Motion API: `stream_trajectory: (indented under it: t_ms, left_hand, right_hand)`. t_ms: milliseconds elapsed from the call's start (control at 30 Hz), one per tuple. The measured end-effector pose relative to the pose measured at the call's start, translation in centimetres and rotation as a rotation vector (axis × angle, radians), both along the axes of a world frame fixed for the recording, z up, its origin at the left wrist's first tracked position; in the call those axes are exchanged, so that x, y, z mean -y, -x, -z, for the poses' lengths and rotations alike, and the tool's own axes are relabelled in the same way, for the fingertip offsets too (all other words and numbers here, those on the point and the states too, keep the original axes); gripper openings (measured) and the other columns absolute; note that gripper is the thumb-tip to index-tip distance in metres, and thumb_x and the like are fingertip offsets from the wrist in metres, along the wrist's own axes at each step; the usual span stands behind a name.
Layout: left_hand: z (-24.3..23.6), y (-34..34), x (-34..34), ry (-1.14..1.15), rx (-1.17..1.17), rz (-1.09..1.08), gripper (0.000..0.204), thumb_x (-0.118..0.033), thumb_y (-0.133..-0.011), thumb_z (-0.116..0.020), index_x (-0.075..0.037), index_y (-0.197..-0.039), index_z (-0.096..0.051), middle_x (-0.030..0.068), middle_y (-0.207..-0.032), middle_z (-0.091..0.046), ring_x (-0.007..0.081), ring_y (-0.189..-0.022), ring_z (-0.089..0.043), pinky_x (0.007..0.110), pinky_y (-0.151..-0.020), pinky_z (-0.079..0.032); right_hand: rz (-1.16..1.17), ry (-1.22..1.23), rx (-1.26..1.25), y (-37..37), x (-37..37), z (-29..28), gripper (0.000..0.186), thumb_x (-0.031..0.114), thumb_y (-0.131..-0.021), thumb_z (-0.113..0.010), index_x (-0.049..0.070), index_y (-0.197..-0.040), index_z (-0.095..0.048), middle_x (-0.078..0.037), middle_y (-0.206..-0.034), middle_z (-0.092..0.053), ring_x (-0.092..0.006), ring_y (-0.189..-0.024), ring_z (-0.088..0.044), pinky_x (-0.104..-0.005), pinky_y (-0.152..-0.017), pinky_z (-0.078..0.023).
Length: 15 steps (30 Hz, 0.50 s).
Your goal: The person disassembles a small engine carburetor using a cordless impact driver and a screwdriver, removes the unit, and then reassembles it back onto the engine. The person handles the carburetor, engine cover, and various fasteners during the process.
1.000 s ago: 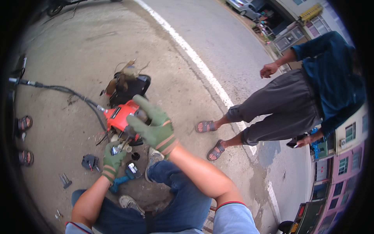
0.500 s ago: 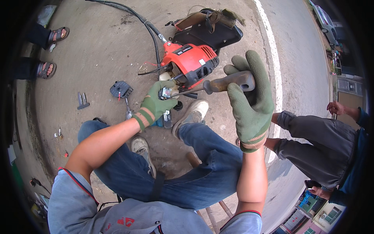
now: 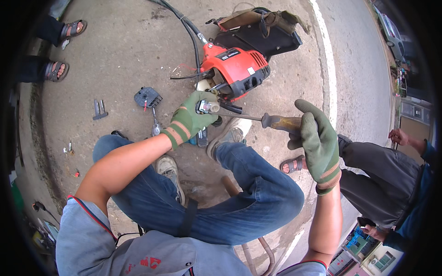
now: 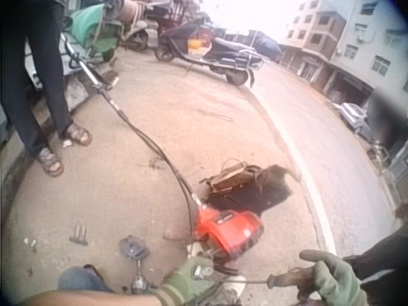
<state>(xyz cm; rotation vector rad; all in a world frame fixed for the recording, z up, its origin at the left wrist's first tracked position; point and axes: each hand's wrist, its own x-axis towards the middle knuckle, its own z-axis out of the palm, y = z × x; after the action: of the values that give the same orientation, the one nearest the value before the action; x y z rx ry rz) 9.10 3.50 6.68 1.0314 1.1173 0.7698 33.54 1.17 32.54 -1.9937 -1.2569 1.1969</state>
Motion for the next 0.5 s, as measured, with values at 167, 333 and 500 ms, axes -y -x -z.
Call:
stream_trajectory:
  t_ms: [167, 333, 500]
  left_hand:
    - [0.5, 0.2, -0.1, -0.125, -0.023, -0.015, 0.046, -0.006, -0.077, -0.081, -0.009, -0.121, -0.068, 0.0101, -0.101, -0.074, 0.0230, -0.092, -0.069, 0.037, -0.086, -0.055]
    - [-1.1, 0.4, -0.5, -0.128, -0.135, 0.098, 0.050, 0.001, -0.076, -0.083, -0.005, -0.123, -0.069, 0.0075, -0.120, -0.073, 0.0181, -0.108, -0.069, 0.034, -0.096, -0.056]
    - [-1.5, 1.3, -0.5, -0.169, -0.195, 0.076, 0.043, -0.005, -0.078, -0.082, -0.007, -0.120, -0.071, 0.0118, -0.116, -0.075, 0.0238, -0.104, -0.071, 0.037, -0.095, -0.056]
  right_hand:
    - [-0.694, -0.351, 0.389, -1.0, 1.0, -1.7, 0.047, -0.002, -0.088, -0.071, -0.006, -0.135, -0.063, -0.015, -0.132, -0.066, -0.0234, -0.112, -0.069, -0.0366, -0.091, -0.058]
    - [-0.282, 0.235, 0.180, -1.1, 0.9, -2.1, 0.049, 0.036, -0.109, -0.044, -0.005, -0.128, -0.065, -0.015, -0.088, -0.074, -0.0183, -0.062, -0.067, -0.0268, -0.060, -0.053]
    - [-0.107, 0.168, -0.071, 0.4, 0.9, -1.8, 0.048, 0.028, -0.108, -0.058, -0.004, -0.144, -0.055, -0.017, -0.118, -0.072, -0.0198, -0.083, -0.073, -0.0293, -0.075, -0.058]
